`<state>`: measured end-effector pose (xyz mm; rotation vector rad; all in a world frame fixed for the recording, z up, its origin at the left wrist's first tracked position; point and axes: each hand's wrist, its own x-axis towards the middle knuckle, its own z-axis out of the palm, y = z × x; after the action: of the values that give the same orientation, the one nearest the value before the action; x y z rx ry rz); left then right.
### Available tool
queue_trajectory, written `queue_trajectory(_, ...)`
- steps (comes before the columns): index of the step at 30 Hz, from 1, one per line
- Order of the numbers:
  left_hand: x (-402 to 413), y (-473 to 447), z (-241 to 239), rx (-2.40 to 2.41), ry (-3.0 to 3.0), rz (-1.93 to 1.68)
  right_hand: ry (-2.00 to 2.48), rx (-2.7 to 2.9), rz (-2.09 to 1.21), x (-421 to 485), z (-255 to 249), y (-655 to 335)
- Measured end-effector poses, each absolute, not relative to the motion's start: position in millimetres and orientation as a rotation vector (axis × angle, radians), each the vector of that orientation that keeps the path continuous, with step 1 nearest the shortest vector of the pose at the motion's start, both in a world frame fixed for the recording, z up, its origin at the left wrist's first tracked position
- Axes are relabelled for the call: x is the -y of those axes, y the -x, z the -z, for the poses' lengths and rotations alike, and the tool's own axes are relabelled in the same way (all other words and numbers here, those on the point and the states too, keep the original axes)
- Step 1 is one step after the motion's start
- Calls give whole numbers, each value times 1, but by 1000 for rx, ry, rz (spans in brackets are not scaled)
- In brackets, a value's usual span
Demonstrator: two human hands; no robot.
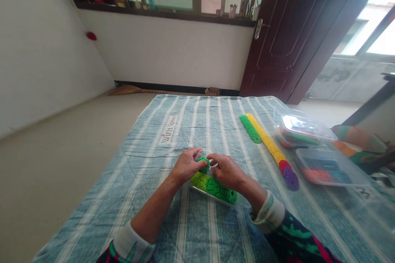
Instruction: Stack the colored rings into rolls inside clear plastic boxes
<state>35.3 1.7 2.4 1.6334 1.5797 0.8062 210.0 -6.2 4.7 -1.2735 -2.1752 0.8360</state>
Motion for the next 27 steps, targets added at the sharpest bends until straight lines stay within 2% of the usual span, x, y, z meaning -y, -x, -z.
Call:
queue_trajectory(18,-9,-31,-2,-1432,-1345,-904,1183,2166,-799,12,-21,-215)
queue_trajectory(23,-9,-30,0,-1410,-1344,-861,1258,1988,-455,-10,-36,-252)
queue_trajectory(27,-9,-30,4,-1403,-1313,-884,1707,2162,-61,-55,-42,-305)
